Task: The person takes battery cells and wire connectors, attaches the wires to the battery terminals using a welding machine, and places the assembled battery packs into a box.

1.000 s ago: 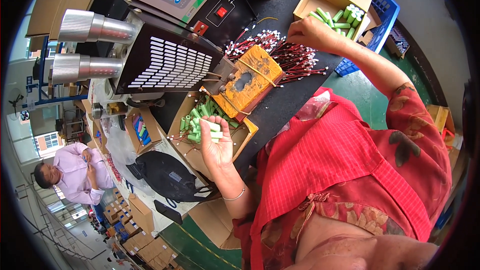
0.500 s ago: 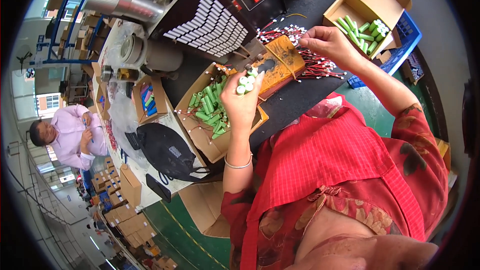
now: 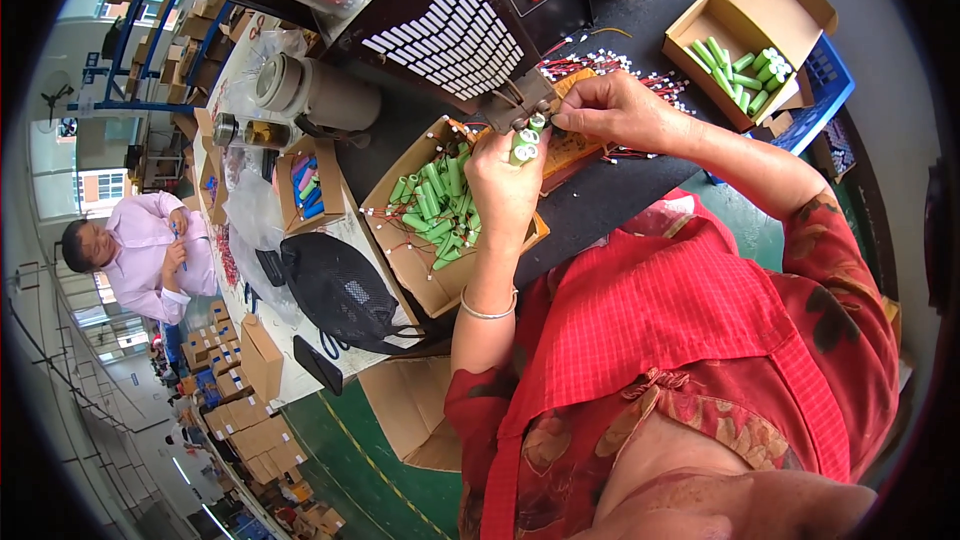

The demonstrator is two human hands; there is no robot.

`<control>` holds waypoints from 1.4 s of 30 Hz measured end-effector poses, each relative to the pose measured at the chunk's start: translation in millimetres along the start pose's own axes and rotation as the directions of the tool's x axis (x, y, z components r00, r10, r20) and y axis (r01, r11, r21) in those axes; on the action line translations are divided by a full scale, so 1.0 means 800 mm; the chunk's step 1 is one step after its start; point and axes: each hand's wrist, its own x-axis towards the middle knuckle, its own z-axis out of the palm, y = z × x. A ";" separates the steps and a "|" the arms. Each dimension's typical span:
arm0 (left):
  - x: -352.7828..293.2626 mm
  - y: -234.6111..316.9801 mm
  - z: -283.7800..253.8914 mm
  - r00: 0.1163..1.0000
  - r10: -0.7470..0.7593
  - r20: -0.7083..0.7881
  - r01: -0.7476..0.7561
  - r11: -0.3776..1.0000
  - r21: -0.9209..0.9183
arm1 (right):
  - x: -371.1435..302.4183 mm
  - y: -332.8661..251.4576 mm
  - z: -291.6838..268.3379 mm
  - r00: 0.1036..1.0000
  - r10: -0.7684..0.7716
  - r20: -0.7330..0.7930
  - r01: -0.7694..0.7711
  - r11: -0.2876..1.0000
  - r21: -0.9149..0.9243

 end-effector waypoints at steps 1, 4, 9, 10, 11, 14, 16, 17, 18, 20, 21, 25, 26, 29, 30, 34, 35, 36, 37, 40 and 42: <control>-0.001 0.001 -0.001 1.000 0.006 0.014 -0.006 1.000 -0.003 | -0.002 -0.002 0.001 1.000 -0.007 -0.008 0.007 1.000 -0.030; 0.003 0.007 -0.004 0.997 -0.063 0.037 0.062 0.998 0.026 | 0.005 0.002 0.001 0.998 -0.064 -0.021 0.063 0.997 -0.036; 0.002 0.009 -0.012 0.997 0.075 0.029 -0.079 0.979 0.185 | -0.012 -0.020 -0.014 0.996 -0.020 0.091 0.028 0.995 -0.091; -0.002 0.008 -0.014 0.996 -0.061 0.071 0.053 0.993 0.105 | -0.016 -0.021 -0.020 0.989 0.022 0.143 -0.012 0.997 -0.070; -0.005 0.008 -0.016 0.974 -0.192 0.123 0.190 0.981 0.031 | -0.020 -0.020 -0.026 0.978 0.063 0.197 -0.054 0.997 -0.051; -0.009 0.024 -0.030 0.805 -0.515 0.296 0.594 0.696 -0.403 | -0.031 -0.011 -0.030 0.972 -0.062 0.227 0.085 0.992 -0.093; -0.010 0.025 -0.046 0.719 -0.465 0.517 0.692 0.408 -0.596 | -0.034 -0.007 -0.027 0.942 -0.239 0.236 0.271 0.956 -0.112; -0.009 0.024 -0.052 0.687 -0.403 0.604 0.711 0.202 -0.674 | -0.034 -0.006 -0.026 0.941 -0.241 0.236 0.272 0.956 -0.111; -0.012 0.011 -0.053 0.679 -0.342 0.650 0.709 0.075 -0.701 | -0.032 -0.003 -0.023 0.901 -0.385 0.199 0.420 0.889 -0.182; -0.015 0.008 -0.052 0.676 -0.407 0.614 0.680 0.024 -0.733 | -0.032 0.003 -0.013 0.836 -0.537 0.117 0.546 0.788 -0.284; -0.013 0.010 -0.050 0.683 -0.430 0.590 0.673 0.058 -0.737 | -0.033 0.007 -0.006 0.834 -0.539 0.121 0.549 0.787 -0.280; -0.012 0.015 -0.031 0.813 -0.460 0.357 0.573 0.524 -0.630 | -0.025 0.029 0.012 0.633 -0.765 -0.119 0.678 0.622 -0.392; -0.013 0.016 -0.026 0.845 -0.458 0.276 0.527 0.633 -0.566 | -0.021 0.029 0.016 0.582 -0.801 -0.139 0.692 0.578 -0.433; -0.016 0.005 -0.010 0.961 -0.258 0.103 0.277 0.909 -0.313 | -0.014 0.035 0.020 0.508 -0.849 -0.146 0.721 0.512 -0.467; -0.015 0.003 -0.007 0.967 -0.242 0.078 0.254 0.930 -0.266 | -0.012 0.035 0.020 0.488 -0.864 -0.124 0.722 0.479 -0.500; -0.010 0.006 -0.003 0.982 -0.176 0.070 0.184 0.972 -0.144 | -0.007 0.040 0.018 0.465 -0.883 -0.066 0.713 0.418 -0.563; -0.011 0.002 -0.002 0.984 -0.169 0.056 0.176 0.970 -0.165 | -0.005 0.039 0.017 0.468 -0.881 -0.064 0.711 0.419 -0.564; -0.012 -0.002 0.000 0.986 -0.163 0.043 0.168 0.968 -0.187 | -0.003 0.038 0.016 0.464 -0.885 -0.044 0.713 0.402 -0.575; -0.012 -0.003 0.001 0.981 -0.191 0.043 0.195 0.966 -0.168 | -0.004 0.038 0.015 0.467 -0.884 -0.024 0.708 0.390 -0.589; -0.010 0.000 0.000 0.986 -0.162 0.037 0.165 0.977 -0.134 | -0.003 0.035 0.014 0.468 -0.884 -0.001 0.721 0.382 -0.579; -0.010 0.005 -0.001 0.987 -0.160 0.026 0.162 0.984 -0.080 | -0.002 0.038 0.013 0.447 -0.894 -0.010 0.748 0.381 -0.544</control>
